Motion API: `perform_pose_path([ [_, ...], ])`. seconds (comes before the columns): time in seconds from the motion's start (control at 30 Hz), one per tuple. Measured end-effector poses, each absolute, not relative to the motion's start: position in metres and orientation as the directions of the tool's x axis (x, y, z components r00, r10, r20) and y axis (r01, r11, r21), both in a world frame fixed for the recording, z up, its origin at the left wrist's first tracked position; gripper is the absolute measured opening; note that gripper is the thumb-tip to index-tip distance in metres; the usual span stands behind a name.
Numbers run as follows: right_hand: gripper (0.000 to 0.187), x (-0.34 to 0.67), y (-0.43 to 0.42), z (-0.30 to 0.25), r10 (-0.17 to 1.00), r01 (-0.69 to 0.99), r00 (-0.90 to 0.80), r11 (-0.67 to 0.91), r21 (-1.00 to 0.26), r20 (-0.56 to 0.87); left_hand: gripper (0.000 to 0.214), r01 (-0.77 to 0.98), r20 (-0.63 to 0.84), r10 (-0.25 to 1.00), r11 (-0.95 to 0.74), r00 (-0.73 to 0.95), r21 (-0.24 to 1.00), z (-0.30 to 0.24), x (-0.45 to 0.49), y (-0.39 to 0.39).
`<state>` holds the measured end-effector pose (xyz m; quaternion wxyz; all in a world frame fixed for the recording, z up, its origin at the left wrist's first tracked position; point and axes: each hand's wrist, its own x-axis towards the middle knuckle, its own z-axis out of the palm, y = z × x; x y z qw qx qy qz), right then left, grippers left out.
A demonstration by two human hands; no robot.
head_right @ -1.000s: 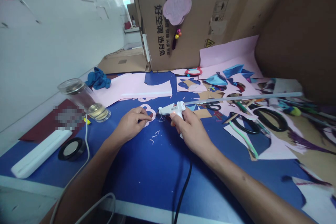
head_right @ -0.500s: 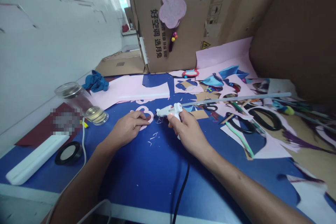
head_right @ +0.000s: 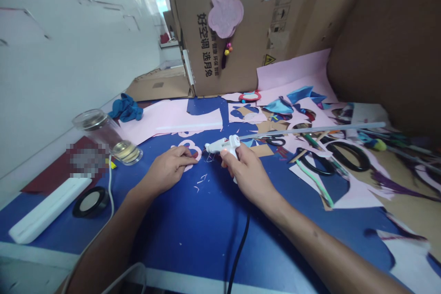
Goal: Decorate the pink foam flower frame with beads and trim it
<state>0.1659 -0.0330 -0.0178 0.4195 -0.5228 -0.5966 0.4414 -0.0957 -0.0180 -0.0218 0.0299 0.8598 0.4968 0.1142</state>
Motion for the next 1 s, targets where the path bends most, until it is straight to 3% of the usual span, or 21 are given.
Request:
perform_pose_path([
  [0.37, 0.042, 0.1659, -0.0333, -0.0162, 0.994, 0.255, -0.103, 0.065, -0.965, 0.040, 0.045, 0.867, 0.152, 0.866, -0.491, 0.476, 0.082, -0.0220, -0.0901, -0.0176],
  [0.6, 0.039, 0.1658, -0.0330, -0.0166, 0.994, 0.270, -0.095, 0.070, -0.960, 0.046, 0.045, 0.863, 0.162, 0.865, -0.494, 0.475, 0.108, -0.0232, -0.0901, -0.0174],
  [1.0, 0.040, 0.1670, -0.0343, -0.0135, 0.995, 0.296, -0.096, 0.058, -0.953, 0.030, 0.034, 0.795, 0.191, 0.900, -0.436, 0.393, 0.422, -0.0167, -0.0988, -0.0173],
])
